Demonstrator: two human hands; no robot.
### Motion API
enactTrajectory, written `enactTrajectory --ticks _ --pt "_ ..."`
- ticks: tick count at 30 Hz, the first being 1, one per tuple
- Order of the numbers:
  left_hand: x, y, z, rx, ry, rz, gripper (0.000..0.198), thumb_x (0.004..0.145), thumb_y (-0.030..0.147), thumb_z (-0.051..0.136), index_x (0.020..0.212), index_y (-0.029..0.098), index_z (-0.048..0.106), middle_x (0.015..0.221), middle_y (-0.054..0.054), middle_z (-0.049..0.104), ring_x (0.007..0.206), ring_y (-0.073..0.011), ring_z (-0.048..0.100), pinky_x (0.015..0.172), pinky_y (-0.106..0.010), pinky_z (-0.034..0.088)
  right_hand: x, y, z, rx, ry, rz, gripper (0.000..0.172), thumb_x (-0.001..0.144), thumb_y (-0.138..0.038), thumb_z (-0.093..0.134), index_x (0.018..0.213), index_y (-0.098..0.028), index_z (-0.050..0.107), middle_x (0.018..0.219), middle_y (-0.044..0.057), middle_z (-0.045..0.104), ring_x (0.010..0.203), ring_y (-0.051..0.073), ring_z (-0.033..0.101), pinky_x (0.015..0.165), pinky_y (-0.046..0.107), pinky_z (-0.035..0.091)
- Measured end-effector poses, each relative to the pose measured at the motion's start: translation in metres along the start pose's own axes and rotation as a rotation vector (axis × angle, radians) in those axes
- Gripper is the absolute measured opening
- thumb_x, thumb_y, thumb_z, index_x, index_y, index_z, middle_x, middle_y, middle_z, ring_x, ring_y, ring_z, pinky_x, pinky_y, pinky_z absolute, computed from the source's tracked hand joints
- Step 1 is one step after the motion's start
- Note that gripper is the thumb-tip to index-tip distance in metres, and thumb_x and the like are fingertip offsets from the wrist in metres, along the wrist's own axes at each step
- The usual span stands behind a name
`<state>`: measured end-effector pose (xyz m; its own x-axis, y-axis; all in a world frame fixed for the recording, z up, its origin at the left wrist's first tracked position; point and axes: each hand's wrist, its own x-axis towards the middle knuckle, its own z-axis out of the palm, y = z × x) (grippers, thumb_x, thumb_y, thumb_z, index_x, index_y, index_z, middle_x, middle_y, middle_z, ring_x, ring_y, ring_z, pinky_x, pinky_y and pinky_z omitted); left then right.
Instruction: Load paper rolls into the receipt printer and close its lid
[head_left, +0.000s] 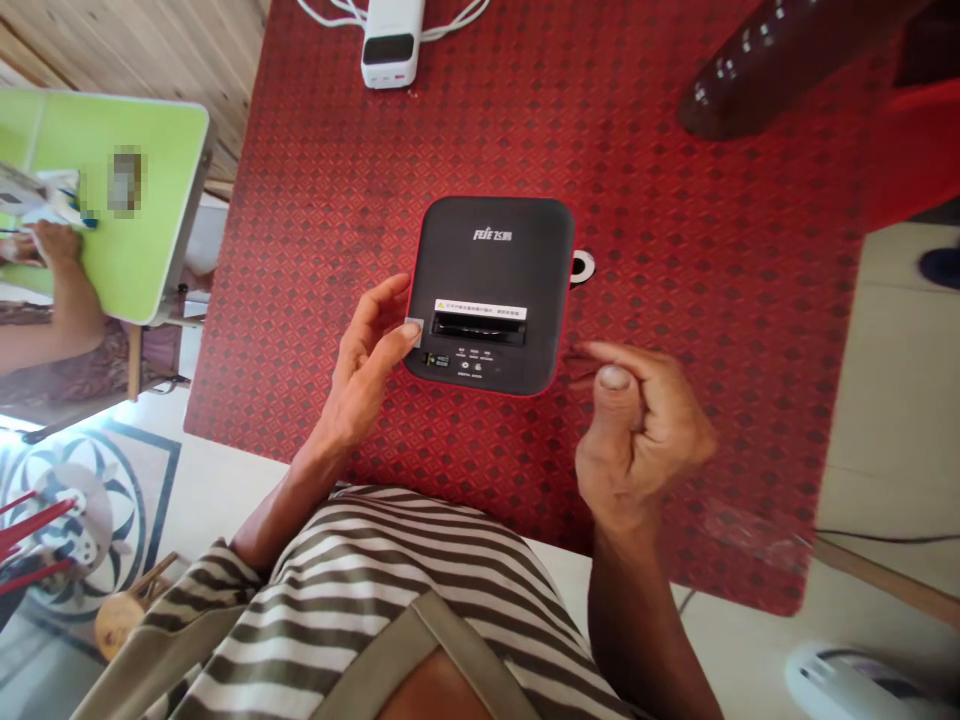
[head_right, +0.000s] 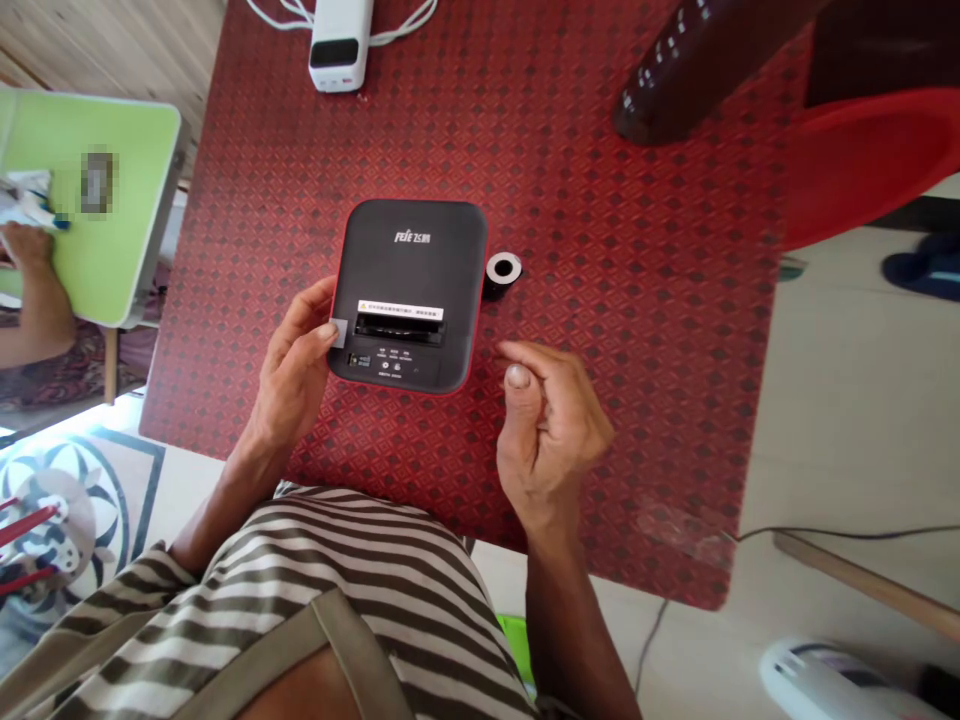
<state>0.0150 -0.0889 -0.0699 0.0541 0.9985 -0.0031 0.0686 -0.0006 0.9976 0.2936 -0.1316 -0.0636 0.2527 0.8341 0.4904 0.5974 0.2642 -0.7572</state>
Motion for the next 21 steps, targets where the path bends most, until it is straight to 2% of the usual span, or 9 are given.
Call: enactTrajectory --ticks 5,9,11,14,21 --pt "-0.010 0.005 0.008 -0.006 0.062 -0.043 0.061 0.113 0.063 0.084 0.166 0.035 0.076 0.165 -0.011 0.090 0.153 -0.0362 0.087 0.126 -0.052 0.073 -0.020 0.014 0.008 0.105 -0.147 0.131 0.048 0.130 -0.065 0.064 0.106 -0.030 0.086 0.083 0.002 0.085 0.071 0.025 0.081 0.074 0.041 0.068" --pt "-0.009 0.010 0.013 0.010 0.112 -0.070 0.057 0.109 0.054 0.080 0.162 0.033 0.079 0.153 -0.010 0.094 0.140 -0.0338 0.090 0.118 -0.050 0.073 -0.029 0.013 0.017 0.180 -0.248 0.286 0.056 0.128 -0.076 0.060 0.106 -0.029 0.080 0.078 0.000 0.081 0.068 0.024 0.078 0.070 0.038 0.062" --pt "-0.007 0.012 0.013 0.017 0.109 -0.087 0.056 0.108 0.053 0.078 0.161 0.033 0.079 0.145 -0.009 0.095 0.134 -0.0333 0.091 0.115 -0.050 0.073 -0.031 0.014 0.020 0.169 -0.257 0.308 0.059 0.127 -0.080 0.058 0.106 -0.029 0.078 0.079 0.001 0.081 0.069 0.024 0.077 0.073 0.039 0.062" --pt "-0.001 0.014 0.007 -0.010 0.077 -0.128 0.059 0.102 0.051 0.080 0.158 0.033 0.077 0.147 -0.008 0.094 0.136 -0.0331 0.089 0.114 -0.049 0.071 -0.030 0.015 0.024 0.149 -0.240 0.313 0.060 0.124 -0.083 0.058 0.102 -0.030 0.076 0.075 0.000 0.076 0.068 0.025 0.074 0.075 0.040 0.062" --pt "0.018 0.011 -0.005 -0.171 -0.033 -0.204 0.066 0.086 0.039 0.085 0.151 0.031 0.076 0.155 -0.011 0.092 0.132 -0.0303 0.088 0.104 -0.042 0.071 -0.024 0.012 0.029 0.136 -0.162 0.378 0.069 0.124 -0.089 0.053 0.085 -0.033 0.065 0.064 -0.002 0.063 0.059 0.022 0.064 0.066 0.037 0.058"
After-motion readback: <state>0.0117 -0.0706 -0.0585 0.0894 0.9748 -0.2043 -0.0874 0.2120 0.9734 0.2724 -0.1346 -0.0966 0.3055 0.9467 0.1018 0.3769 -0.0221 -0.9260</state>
